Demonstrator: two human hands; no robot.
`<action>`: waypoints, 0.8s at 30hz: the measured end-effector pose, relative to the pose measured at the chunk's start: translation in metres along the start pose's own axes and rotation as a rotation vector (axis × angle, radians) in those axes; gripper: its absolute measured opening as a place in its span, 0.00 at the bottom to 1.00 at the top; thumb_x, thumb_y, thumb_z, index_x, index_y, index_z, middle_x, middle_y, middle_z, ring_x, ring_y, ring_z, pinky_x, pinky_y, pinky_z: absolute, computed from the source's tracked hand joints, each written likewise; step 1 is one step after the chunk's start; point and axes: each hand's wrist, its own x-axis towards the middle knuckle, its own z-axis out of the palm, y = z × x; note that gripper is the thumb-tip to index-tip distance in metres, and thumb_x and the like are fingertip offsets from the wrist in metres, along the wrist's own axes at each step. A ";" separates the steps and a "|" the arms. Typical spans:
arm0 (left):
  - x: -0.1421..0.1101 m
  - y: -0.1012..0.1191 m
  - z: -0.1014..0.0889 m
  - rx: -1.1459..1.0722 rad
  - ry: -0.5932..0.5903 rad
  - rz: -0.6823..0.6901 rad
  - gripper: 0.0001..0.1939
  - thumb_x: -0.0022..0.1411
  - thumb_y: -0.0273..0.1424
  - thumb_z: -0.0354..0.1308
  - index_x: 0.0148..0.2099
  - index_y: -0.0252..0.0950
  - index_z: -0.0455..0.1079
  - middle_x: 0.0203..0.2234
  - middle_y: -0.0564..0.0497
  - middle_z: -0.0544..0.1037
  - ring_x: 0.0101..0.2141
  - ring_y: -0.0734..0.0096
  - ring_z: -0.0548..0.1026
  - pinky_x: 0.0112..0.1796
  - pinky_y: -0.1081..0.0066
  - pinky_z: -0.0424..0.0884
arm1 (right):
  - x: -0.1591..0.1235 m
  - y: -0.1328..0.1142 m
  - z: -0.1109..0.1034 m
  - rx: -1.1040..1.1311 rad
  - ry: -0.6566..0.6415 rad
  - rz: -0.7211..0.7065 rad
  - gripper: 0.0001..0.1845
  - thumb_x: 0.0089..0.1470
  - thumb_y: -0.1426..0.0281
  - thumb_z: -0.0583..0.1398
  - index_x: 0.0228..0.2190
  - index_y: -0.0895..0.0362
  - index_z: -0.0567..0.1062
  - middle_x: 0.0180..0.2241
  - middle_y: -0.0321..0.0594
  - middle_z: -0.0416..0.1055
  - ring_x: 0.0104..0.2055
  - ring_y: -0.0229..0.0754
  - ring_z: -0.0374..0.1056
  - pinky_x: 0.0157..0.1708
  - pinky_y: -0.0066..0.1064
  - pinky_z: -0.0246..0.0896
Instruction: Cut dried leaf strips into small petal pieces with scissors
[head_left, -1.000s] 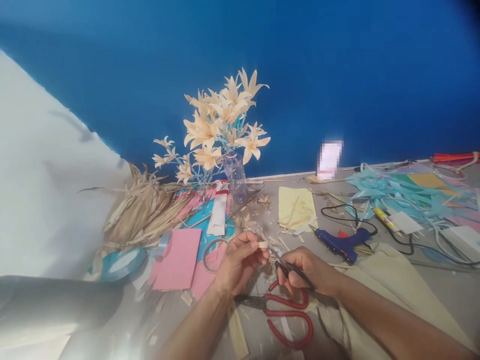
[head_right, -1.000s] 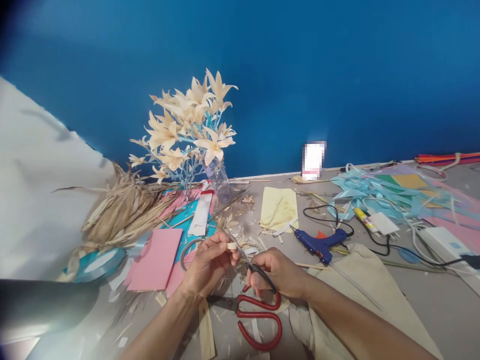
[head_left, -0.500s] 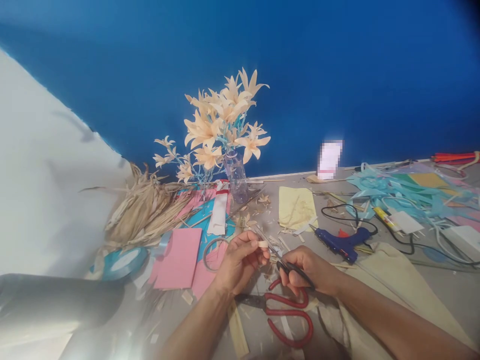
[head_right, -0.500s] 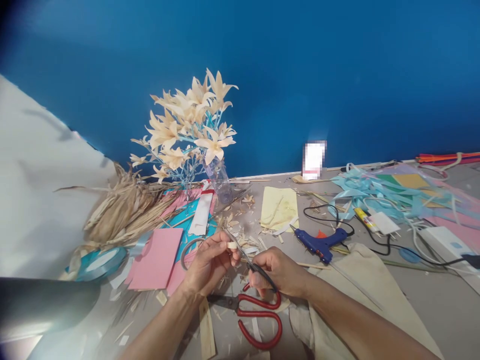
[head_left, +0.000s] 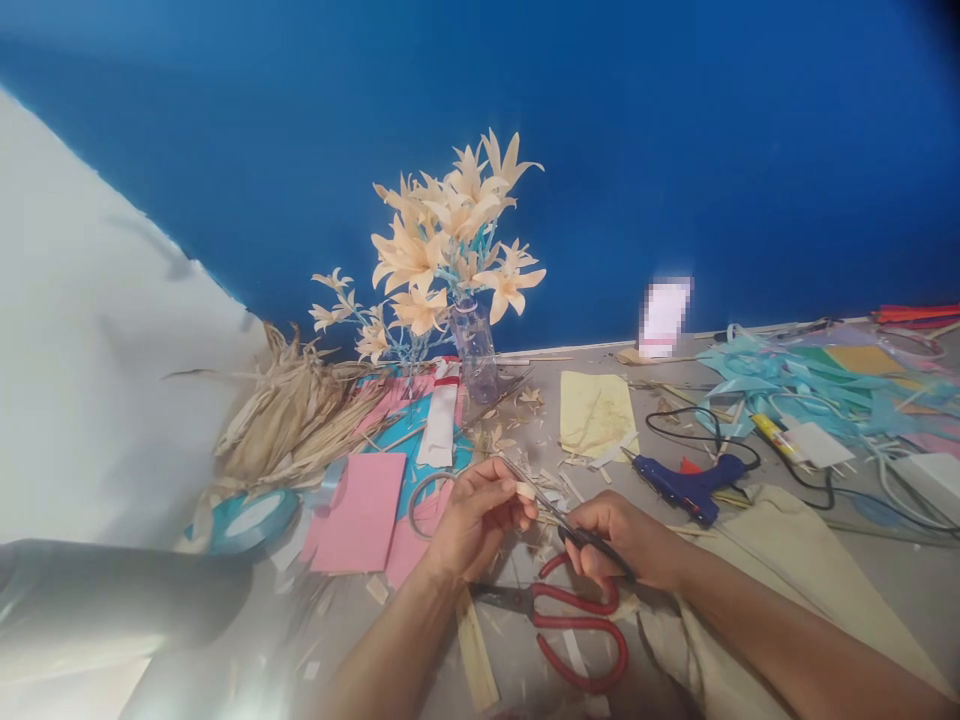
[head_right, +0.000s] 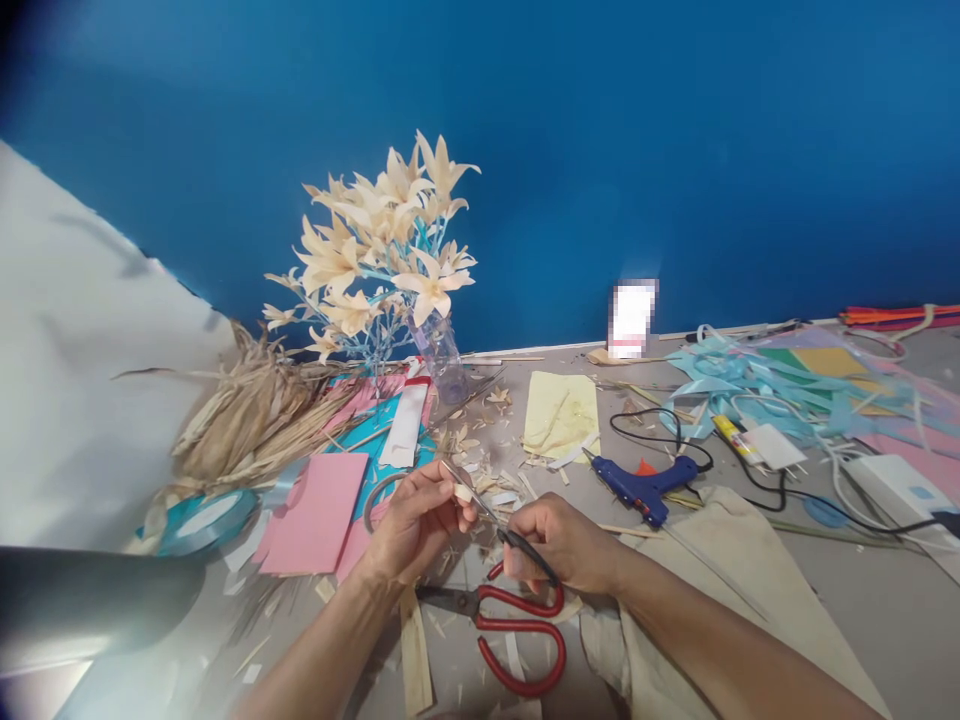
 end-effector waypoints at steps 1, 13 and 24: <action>0.000 0.001 0.000 0.009 0.003 -0.004 0.11 0.51 0.30 0.67 0.27 0.32 0.67 0.21 0.50 0.76 0.22 0.71 0.74 0.24 0.74 0.68 | 0.000 -0.001 0.000 -0.005 0.003 0.003 0.27 0.44 0.46 0.65 0.19 0.59 0.69 0.14 0.33 0.65 0.15 0.33 0.58 0.15 0.23 0.48; 0.001 0.010 -0.007 0.056 0.019 -0.048 0.10 0.47 0.28 0.69 0.27 0.32 0.69 0.19 0.50 0.78 0.20 0.72 0.74 0.24 0.74 0.69 | 0.000 0.004 -0.002 -0.058 0.017 0.032 0.25 0.46 0.52 0.67 0.17 0.59 0.68 0.13 0.30 0.62 0.16 0.32 0.57 0.17 0.23 0.49; 0.002 -0.006 -0.004 -0.048 0.064 -0.054 0.10 0.50 0.29 0.69 0.29 0.34 0.70 0.16 0.56 0.71 0.20 0.79 0.68 0.25 0.78 0.64 | 0.008 -0.009 0.008 0.160 0.364 -0.038 0.19 0.41 0.60 0.71 0.26 0.59 0.73 0.21 0.33 0.69 0.21 0.33 0.58 0.22 0.24 0.51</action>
